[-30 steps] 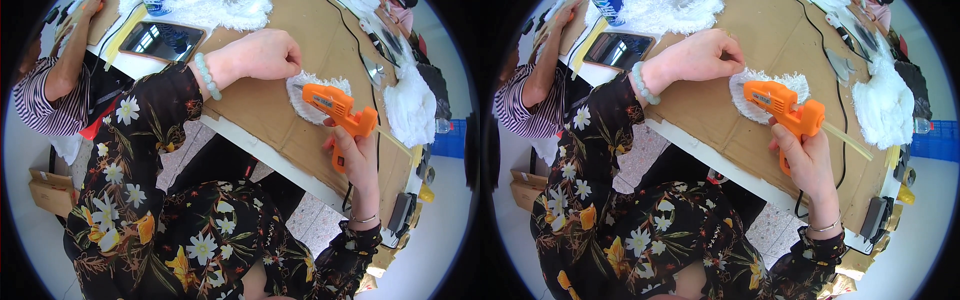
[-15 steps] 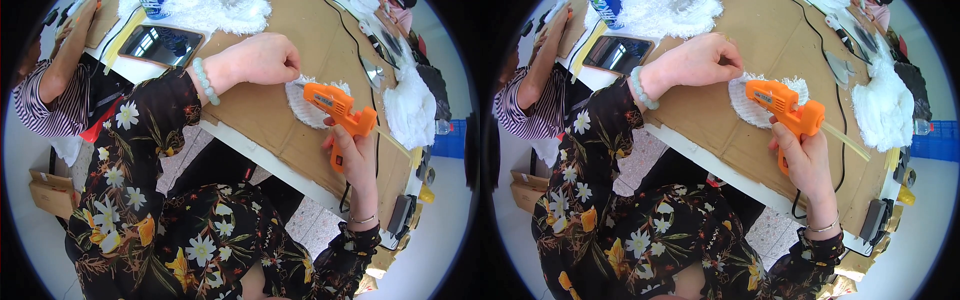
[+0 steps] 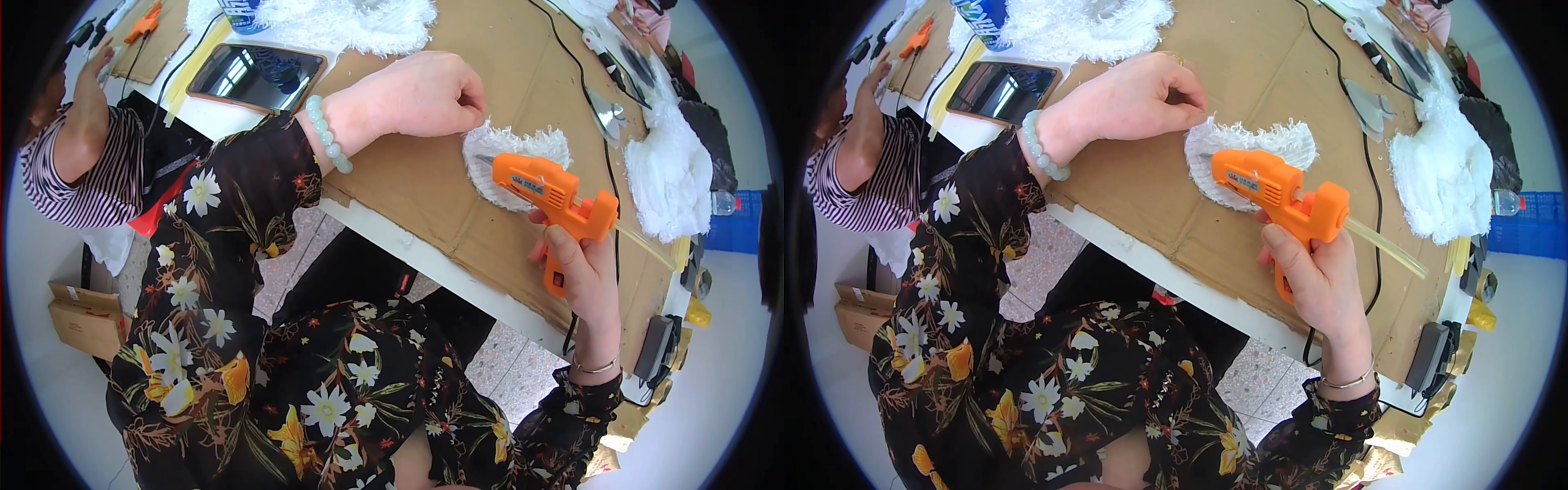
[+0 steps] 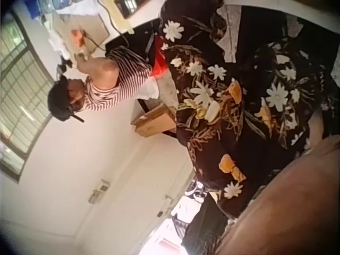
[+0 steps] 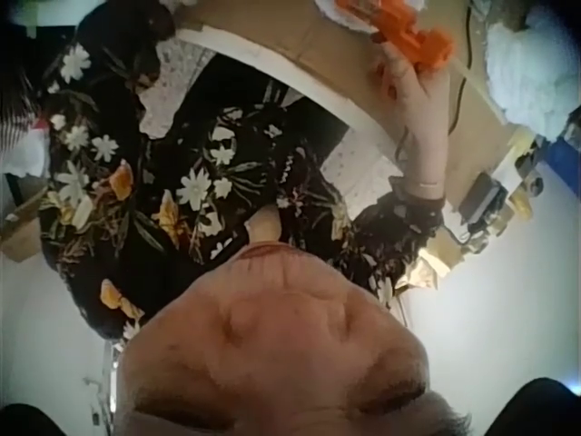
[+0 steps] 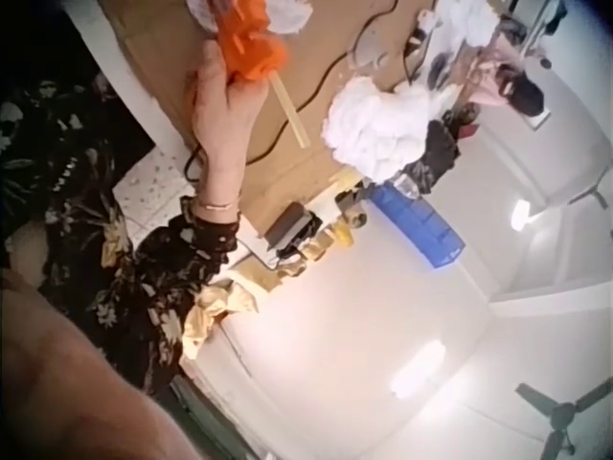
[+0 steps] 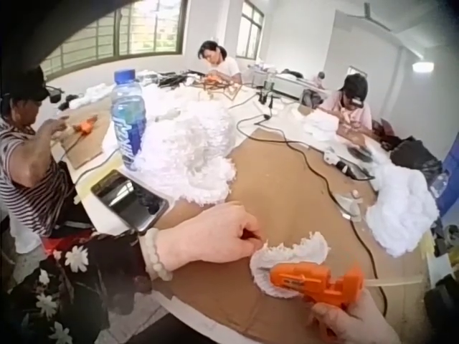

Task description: Applying hot glue to cotton padding and assembling it onto a cardboard base to create a decorative object.

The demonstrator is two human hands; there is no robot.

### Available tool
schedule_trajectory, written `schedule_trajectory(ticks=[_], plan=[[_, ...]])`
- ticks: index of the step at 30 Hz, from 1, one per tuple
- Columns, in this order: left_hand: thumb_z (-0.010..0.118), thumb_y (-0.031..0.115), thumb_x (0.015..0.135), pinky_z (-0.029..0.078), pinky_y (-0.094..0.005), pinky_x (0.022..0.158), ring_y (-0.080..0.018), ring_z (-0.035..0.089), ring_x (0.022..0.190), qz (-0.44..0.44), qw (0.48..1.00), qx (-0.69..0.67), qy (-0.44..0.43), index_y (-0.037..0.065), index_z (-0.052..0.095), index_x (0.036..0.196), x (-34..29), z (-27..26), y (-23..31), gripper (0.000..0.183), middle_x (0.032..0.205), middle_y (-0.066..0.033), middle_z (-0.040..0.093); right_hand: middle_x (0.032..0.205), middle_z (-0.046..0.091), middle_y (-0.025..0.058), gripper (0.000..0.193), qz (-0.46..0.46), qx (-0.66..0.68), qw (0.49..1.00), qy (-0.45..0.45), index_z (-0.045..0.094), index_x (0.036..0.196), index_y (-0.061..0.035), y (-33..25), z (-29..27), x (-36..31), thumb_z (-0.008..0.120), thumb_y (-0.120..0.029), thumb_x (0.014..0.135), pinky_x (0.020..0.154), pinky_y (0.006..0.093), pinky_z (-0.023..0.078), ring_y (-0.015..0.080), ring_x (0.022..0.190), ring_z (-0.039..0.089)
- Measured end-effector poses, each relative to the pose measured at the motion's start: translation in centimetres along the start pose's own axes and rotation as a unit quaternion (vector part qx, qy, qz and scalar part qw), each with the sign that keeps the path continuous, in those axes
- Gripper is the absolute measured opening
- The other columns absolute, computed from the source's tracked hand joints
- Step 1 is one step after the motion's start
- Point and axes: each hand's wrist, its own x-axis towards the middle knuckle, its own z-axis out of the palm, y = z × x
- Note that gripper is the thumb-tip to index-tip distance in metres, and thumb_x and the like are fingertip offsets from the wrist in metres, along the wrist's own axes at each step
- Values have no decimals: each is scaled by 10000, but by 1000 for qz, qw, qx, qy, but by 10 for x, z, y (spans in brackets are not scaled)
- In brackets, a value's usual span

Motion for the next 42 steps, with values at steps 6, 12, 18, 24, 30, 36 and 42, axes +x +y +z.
schedule_trajectory(ticks=[6, 12, 18, 24, 30, 36, 42], plan=[[618, 184, 741, 513, -342, 672, -268, 644, 694, 6, 1000, -5, 2, 18, 688, 787, 0, 0, 0, 186, 724, -126, 665, 1042, 599, 102, 385, 7, -11, 1000, -5, 496, 1203, 4, -2, -2, -2, 558, -239, 911, 617, 271, 464, 134, 694, 584], [631, 145, 784, 479, -307, 661, -223, 613, 715, -10, 1000, 7, -21, -9, 669, 829, 1, -2, 2, 164, 789, -108, 649, 1028, 605, 101, 374, 9, -26, 1000, -7, 501, 1186, 4, -5, -6, -9, 568, -228, 901, 604, 268, 463, 131, 692, 578], [634, 133, 784, 475, -297, 673, -207, 602, 723, -17, 999, -5, -27, -5, 664, 837, 2, -2, 2, 151, 789, -92, 639, 952, 632, 58, 308, 24, -3, 1000, 11, 563, 1110, 33, -9, -7, -12, 591, -174, 883, 619, 261, 469, 103, 690, 574], [632, 123, 788, 470, -284, 678, -191, 593, 727, -45, 998, -2, -36, -6, 659, 847, 2, -3, 3, 144, 793, -76, 625, 1035, 610, 102, 404, 26, -48, 998, -23, 501, 1201, 10, -5, -13, -14, 573, -246, 896, 587, 257, 460, 125, 675, 578], [629, 112, 786, 470, -287, 689, -194, 594, 744, -35, 999, -7, -38, -6, 663, 855, 3, -3, 3, 141, 799, -83, 627, 1044, 607, 110, 402, 4, -27, 1000, -9, 499, 1202, 8, -9, -13, -14, 574, -241, 896, 587, 260, 462, 125, 675, 581], [609, 188, 754, 503, -337, 670, -258, 636, 694, 2, 1000, -7, -1, 9, 689, 835, 0, -1, -3, 213, 742, -130, 666, 1041, 606, 112, 380, -1, -11, 1000, 7, 502, 1189, 10, -10, -10, -8, 559, -230, 900, 593, 262, 468, 125, 681, 583], [609, 191, 755, 503, -340, 671, -261, 636, 696, 8, 1000, -7, -1, 10, 690, 841, 1, -1, -3, 216, 743, -132, 666, 856, 597, 37, 292, 15, 10, 1000, 15, 570, 1089, 36, -13, -4, 4, 589, -172, 885, 606, 248, 451, 99, 684, 568]])
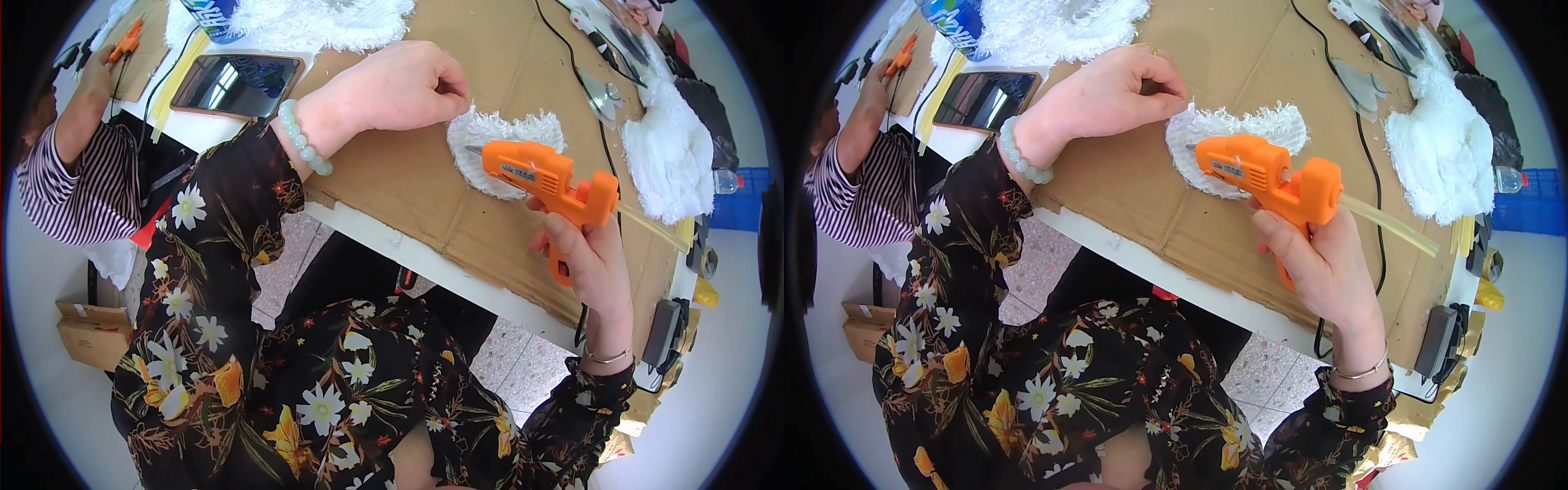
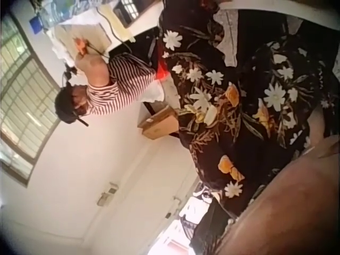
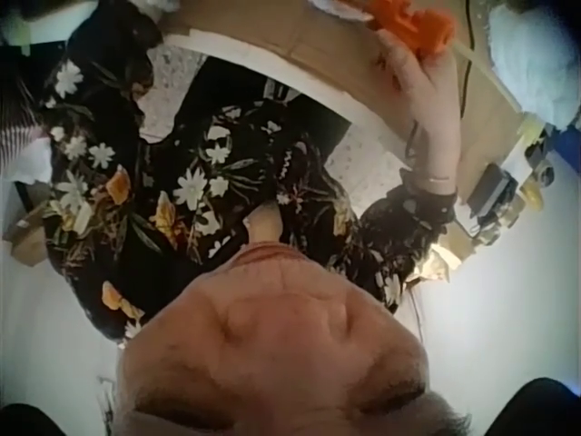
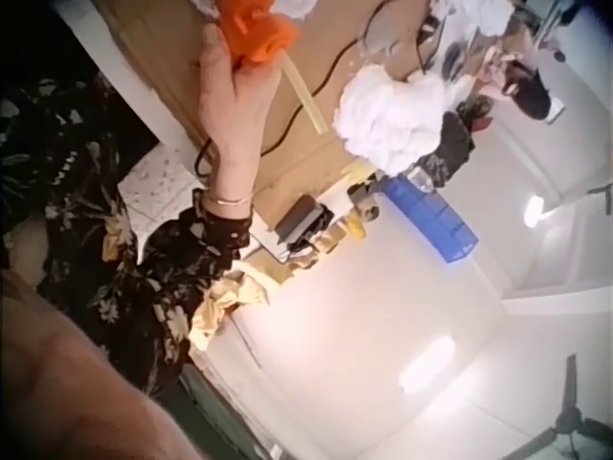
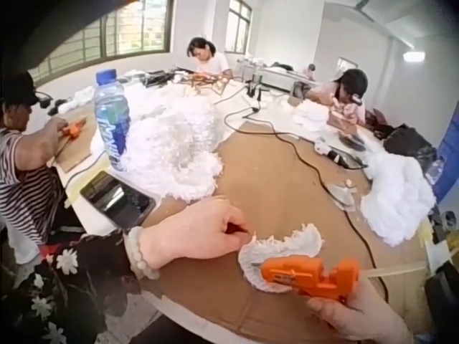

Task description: Applying hot glue to cotton padding and assembling it onto a cardboard base to create a decorative object.

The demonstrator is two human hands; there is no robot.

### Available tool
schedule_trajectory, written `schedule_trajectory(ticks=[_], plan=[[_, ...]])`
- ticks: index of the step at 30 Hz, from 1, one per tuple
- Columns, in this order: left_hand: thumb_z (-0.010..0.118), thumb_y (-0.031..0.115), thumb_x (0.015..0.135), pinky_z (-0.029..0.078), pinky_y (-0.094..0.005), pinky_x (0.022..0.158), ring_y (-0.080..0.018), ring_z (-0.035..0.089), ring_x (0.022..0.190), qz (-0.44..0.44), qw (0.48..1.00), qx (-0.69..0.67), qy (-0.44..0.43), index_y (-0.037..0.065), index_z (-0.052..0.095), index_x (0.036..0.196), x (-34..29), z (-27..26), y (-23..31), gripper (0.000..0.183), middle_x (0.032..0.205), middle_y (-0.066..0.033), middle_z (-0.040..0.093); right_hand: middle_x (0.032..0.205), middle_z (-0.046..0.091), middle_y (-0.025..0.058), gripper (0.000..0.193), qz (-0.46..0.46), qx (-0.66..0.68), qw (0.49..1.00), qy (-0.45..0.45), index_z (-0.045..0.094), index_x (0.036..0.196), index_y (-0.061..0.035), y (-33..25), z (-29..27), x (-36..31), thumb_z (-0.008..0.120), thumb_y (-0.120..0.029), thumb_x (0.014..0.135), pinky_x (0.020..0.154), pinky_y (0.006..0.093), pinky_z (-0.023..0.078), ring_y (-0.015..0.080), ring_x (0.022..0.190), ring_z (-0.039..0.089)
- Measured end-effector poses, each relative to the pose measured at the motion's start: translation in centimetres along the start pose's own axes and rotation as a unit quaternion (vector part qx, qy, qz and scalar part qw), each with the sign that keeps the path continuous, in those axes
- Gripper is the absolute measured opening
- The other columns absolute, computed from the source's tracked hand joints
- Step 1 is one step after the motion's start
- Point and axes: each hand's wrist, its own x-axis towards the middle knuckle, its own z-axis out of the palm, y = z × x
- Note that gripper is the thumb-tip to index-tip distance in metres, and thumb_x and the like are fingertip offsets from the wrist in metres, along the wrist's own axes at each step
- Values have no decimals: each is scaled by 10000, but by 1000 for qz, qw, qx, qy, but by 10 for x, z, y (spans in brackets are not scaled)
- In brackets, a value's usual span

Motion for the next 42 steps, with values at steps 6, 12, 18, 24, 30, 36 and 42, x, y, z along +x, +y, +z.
schedule_trajectory(ticks=[6, 12, 18, 24, 30, 36, 42], plan=[[603, 192, 758, 505, -344, 676, -267, 639, 704, -2, 1000, 2, 1, 12, 689, 839, 0, 0, 0, 216, 751, -136, 667, 1053, 614, 99, 367, 15, -61, 997, -39, 520, 1186, 19, 1, -9, -4, 554, -200, 893, 616, 264, 473, 119, 699, 585], [639, 120, 794, 477, -285, 686, -192, 604, 738, -32, 999, 5, -30, -7, 661, 862, 0, -1, 5, 146, 807, -86, 637, 1036, 623, 87, 373, 30, -71, 996, -40, 526, 1188, 19, -1, -5, 0, 564, -201, 890, 602, 251, 455, 103, 693, 569], [637, 119, 800, 475, -281, 692, -180, 600, 747, -43, 998, 4, -36, -10, 659, 863, 1, 1, 3, 145, 809, -81, 632, 1036, 619, 95, 359, 51, -109, 991, -52, 523, 1175, 28, -1, -9, -2, 552, -187, 889, 593, 249, 451, 99, 688, 566], [606, 202, 758, 508, -338, 688, -271, 639, 707, 0, 1000, 0, -2, 14, 690, 841, 2, 0, -1, 223, 751, -133, 668, 1034, 608, 100, 357, 10, -73, 997, -34, 508, 1178, 33, -6, -8, -5, 547, -171, 887, 597, 252, 449, 103, 692, 566], [607, 205, 761, 507, -337, 684, -266, 640, 705, -4, 1000, 10, -2, 12, 687, 836, 1, 1, -1, 222, 751, -132, 669, 1039, 601, 106, 351, 31, -84, 995, -48, 501, 1173, 29, -2, -10, -5, 545, -164, 883, 598, 256, 450, 114, 690, 567], [607, 204, 764, 502, -337, 671, -263, 634, 687, -11, 1000, -1, -3, 18, 686, 839, 2, 1, 1, 215, 735, -126, 664, 1038, 604, 108, 352, 17, -80, 996, -38, 501, 1174, 28, 1, -16, -12, 542, -160, 879, 597, 259, 451, 118, 688, 568], [609, 190, 760, 503, -330, 663, -254, 635, 683, -16, 1000, -7, 1, 21, 686, 842, 4, -2, 5, 203, 735, -127, 663, 1043, 614, 98, 368, 51, -78, 995, -38, 510, 1176, 28, 1, -20, -17, 566, -172, 872, 606, 249, 455, 105, 693, 566]])
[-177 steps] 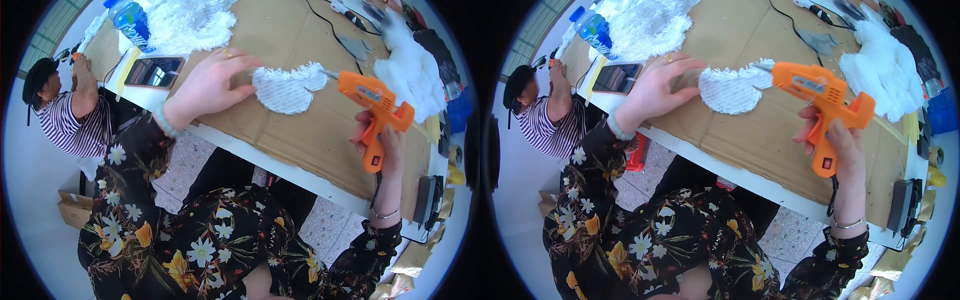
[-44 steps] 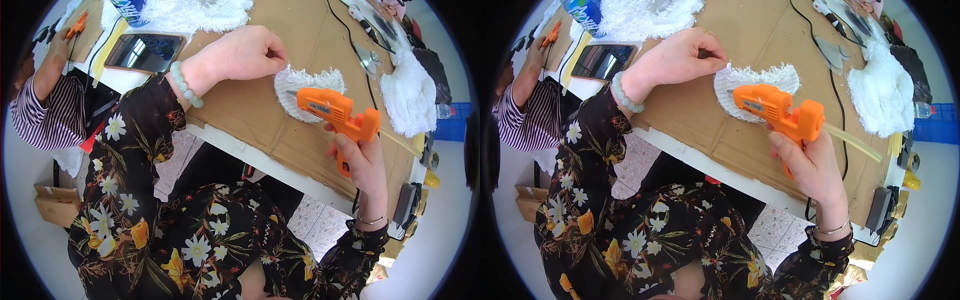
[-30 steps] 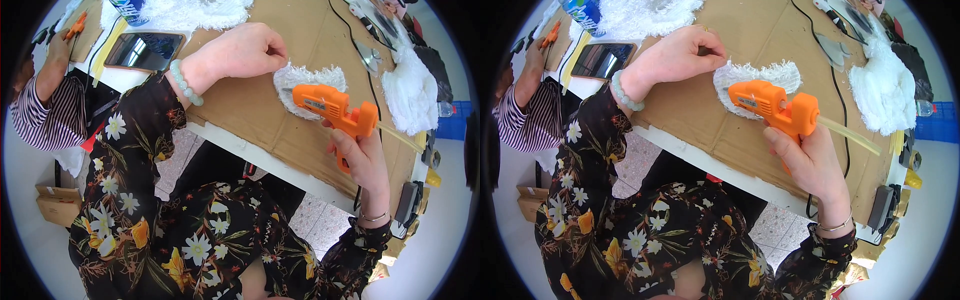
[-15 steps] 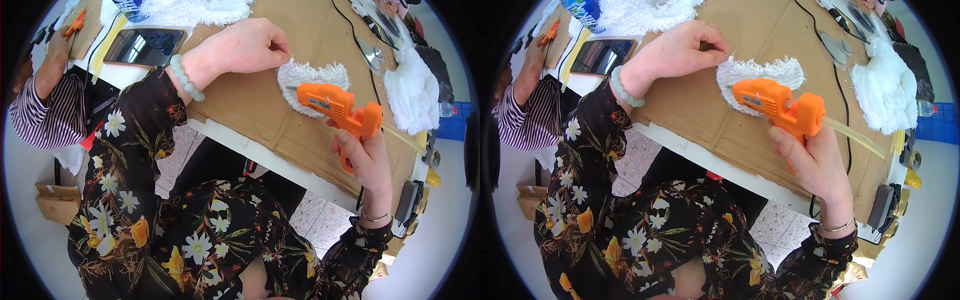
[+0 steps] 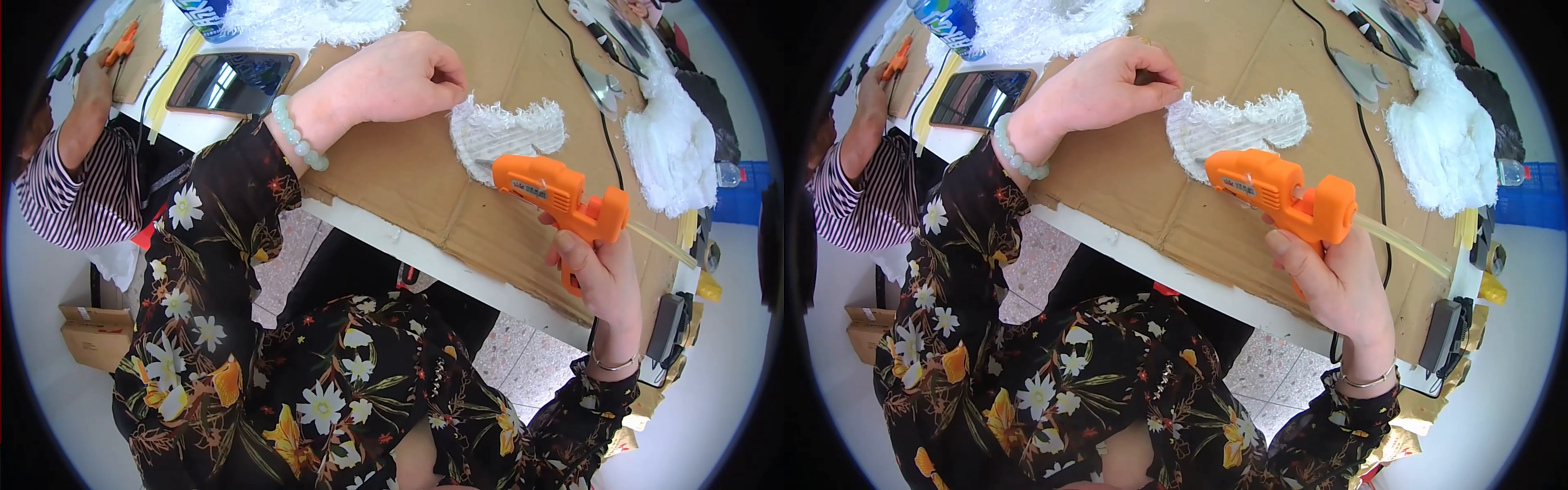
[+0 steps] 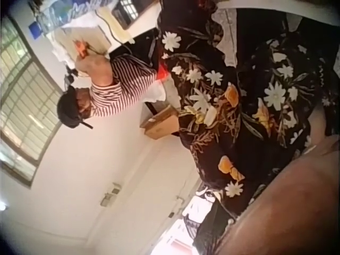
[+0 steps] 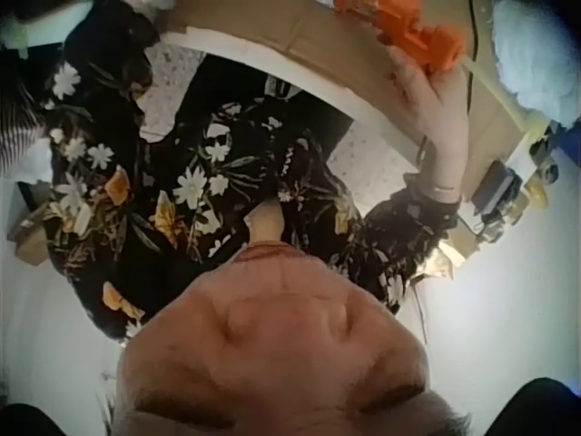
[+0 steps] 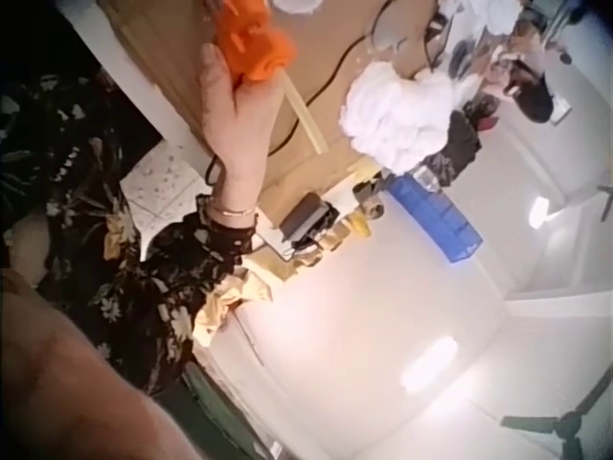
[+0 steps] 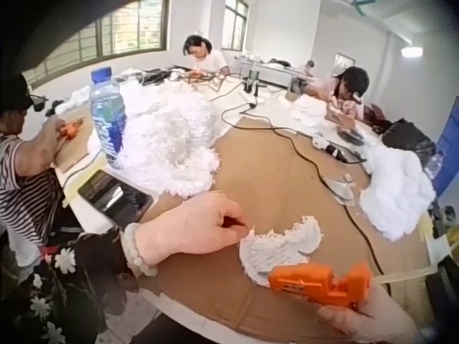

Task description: Applying hot glue to cotton padding and assembling it onto a cardboard base to create a decorative object.

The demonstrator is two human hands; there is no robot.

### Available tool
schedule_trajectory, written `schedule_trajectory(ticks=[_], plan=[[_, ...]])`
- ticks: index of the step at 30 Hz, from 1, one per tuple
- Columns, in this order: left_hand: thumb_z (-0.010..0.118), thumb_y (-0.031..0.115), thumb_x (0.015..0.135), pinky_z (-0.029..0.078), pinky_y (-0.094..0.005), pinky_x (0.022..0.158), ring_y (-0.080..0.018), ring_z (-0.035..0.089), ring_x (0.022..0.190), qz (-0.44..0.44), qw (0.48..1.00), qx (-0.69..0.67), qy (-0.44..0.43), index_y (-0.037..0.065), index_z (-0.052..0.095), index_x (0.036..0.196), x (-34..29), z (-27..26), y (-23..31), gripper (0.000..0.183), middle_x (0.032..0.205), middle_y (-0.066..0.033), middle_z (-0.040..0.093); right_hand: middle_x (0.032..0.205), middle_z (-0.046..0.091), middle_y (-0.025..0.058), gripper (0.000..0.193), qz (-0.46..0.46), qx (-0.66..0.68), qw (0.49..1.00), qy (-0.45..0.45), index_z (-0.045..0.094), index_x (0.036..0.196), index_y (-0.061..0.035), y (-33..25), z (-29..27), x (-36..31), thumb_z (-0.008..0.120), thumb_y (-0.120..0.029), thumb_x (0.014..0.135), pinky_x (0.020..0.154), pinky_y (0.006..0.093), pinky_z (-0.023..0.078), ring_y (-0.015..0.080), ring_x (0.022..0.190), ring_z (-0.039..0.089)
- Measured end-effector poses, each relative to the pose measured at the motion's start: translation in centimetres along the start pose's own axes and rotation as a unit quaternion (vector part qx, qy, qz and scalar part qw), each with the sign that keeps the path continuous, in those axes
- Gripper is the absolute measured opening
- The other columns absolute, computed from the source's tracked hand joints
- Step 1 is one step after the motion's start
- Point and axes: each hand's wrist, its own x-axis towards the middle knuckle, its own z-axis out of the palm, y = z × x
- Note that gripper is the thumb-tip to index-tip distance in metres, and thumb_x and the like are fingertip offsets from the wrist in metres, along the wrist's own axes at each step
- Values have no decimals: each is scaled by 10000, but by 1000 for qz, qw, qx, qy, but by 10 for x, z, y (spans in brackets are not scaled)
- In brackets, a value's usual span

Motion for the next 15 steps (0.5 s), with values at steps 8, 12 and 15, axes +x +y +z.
schedule_trajectory(ticks=[8, 12, 15], plan=[[603, 141, 809, 484, -286, 642, -164, 599, 664, -25, 999, -35, -9, 1, 662, 889, -1, 3, 10, 171, 726, -87, 655, 1036, 627, 90, 377, -17, 25, 999, 11, 528, 1175, 21, 5, -1, 0, 584, -200, 875, 607, 241, 456, 92, 697, 562], [565, 105, 873, 451, -217, 664, -61, 563, 680, -93, 988, -109, -63, -3, 623, 990, -4, 0, 20, 170, 747, -36, 659, 1032, 624, 74, 363, -8, 7, 1000, -7, 533, 1166, 14, 8, -5, 2, 583, -199, 876, 610, 246, 457, 90, 692, 557], [516, 75, 890, 436, -191, 693, -64, 580, 716, -113, 980, -150, -73, 4, 590, 1056, -11, -3, 25, 195, 769, -31, 668, 1015, 618, 68, 354, -38, 13, 999, -14, 527, 1163, 13, 15, -6, 4, 582, -187, 876, 614, 249, 458, 96, 688, 554]])
